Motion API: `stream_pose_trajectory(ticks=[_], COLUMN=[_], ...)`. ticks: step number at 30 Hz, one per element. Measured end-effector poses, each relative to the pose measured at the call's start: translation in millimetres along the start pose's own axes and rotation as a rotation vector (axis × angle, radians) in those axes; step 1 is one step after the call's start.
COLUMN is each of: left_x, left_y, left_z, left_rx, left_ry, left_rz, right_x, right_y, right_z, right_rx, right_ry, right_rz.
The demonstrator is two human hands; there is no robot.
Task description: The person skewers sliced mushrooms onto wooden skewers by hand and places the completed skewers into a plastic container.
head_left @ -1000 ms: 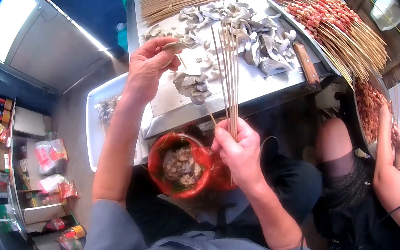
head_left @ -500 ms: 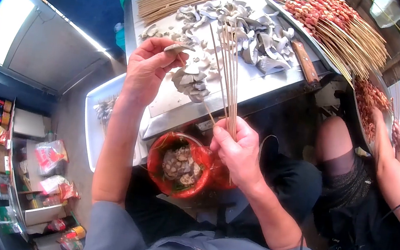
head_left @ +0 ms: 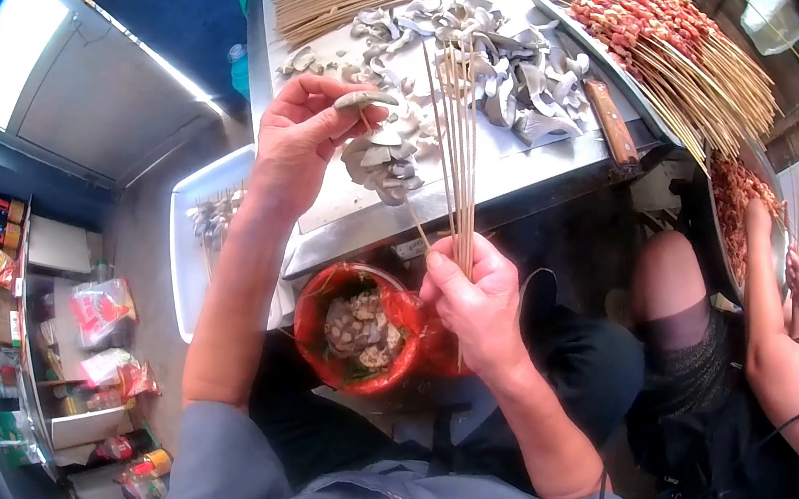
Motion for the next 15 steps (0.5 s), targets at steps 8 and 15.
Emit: stream_pose_trajectory(ticks=[8, 15], left_x=[11.2, 17.1], left_y=[-5.4, -14.3], left_z=[0.7, -1.3], left_rx=[-0.038, -0.142], left_ry=[-0.007, -0.026], left_rz=[0.016, 0.045], right_x=[-1.0, -3.1], right_y=[2.2, 3.1], right_z=[0.0, 1.2], right_rx=[-0.056, -0.018], right_ry=[-0.024, 0.012], right_rz=[-0.025, -0.028])
Point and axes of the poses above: each hand's wrist, its own x-axis away from the middle knuckle, its own y-axis out of the back of the hand, z = x × y, the point moved 4 cm from there along -x, towards the middle knuckle, and after that the axes turned 15 degrees about -z, right-handed, at the moved point
